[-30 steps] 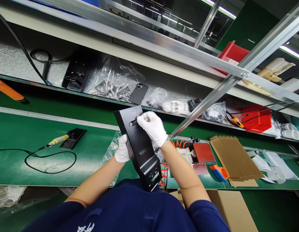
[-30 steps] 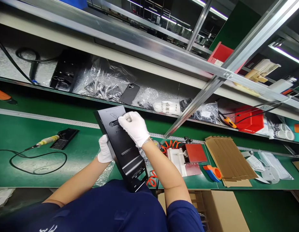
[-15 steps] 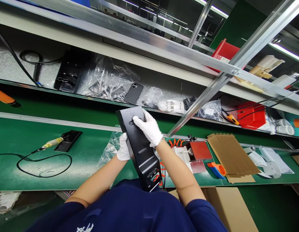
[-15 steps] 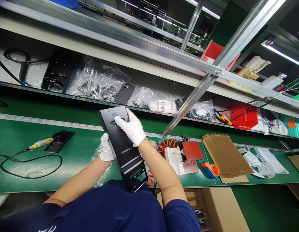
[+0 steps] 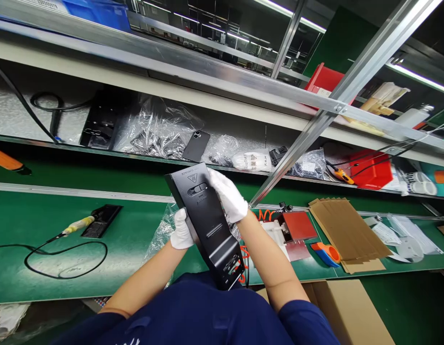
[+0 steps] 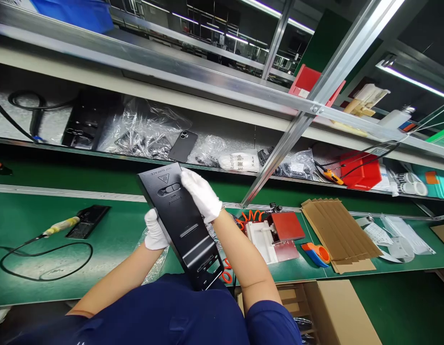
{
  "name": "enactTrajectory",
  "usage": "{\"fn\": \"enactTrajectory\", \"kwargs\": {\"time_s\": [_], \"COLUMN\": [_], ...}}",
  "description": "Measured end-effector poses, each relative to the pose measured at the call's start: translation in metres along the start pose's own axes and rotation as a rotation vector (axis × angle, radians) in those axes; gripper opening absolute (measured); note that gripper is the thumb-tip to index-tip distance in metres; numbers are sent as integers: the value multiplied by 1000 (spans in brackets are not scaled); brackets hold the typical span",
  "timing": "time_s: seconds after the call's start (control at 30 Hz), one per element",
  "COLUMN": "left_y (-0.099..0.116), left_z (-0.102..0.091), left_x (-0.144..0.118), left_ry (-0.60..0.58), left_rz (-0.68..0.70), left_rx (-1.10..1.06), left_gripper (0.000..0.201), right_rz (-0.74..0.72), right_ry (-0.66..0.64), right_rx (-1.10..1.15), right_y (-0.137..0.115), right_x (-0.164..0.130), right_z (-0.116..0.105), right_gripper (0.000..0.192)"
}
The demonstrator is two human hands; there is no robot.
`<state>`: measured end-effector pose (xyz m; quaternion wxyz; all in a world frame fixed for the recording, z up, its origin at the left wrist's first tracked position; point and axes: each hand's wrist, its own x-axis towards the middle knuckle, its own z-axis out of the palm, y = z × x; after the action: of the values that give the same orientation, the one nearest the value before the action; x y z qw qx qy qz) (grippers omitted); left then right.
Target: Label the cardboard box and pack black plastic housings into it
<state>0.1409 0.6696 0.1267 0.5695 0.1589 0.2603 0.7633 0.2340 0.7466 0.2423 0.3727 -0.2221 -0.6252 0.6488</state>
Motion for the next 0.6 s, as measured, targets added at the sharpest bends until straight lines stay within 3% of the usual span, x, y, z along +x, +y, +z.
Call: {"fn": "enactTrajectory", "kwargs": {"time_s": [0.13,0.23,0.37,0.5,0.57,0.6], "left_y": [-6,-7,4,20,22,21], "left_z": [-3,-4,4,16,18,18], "left_x": [-2,-3,3,12,16,19], "left_ry": [47,26,-56,-273,-287,-276], "left_rz": [18,-2,-6,-132,-131,-130], "left_rx": [8,9,-22,-121,-136,-130], "left_gripper": [73,74,77,94,94,94], "right_rz": [64,79,57,165,291,367], "right_ry": [141,148,4,72,64,-17], "right_rx": [-281,-292,-112,-141,-211,-277], "right_y": [-1,2,10,30,49,59], "right_x": [-3,3,-6,-69,-113,-133], "right_z": [15,17,-16,-66,-75,-73], "right_gripper": [55,55,67,75,82,85]}}
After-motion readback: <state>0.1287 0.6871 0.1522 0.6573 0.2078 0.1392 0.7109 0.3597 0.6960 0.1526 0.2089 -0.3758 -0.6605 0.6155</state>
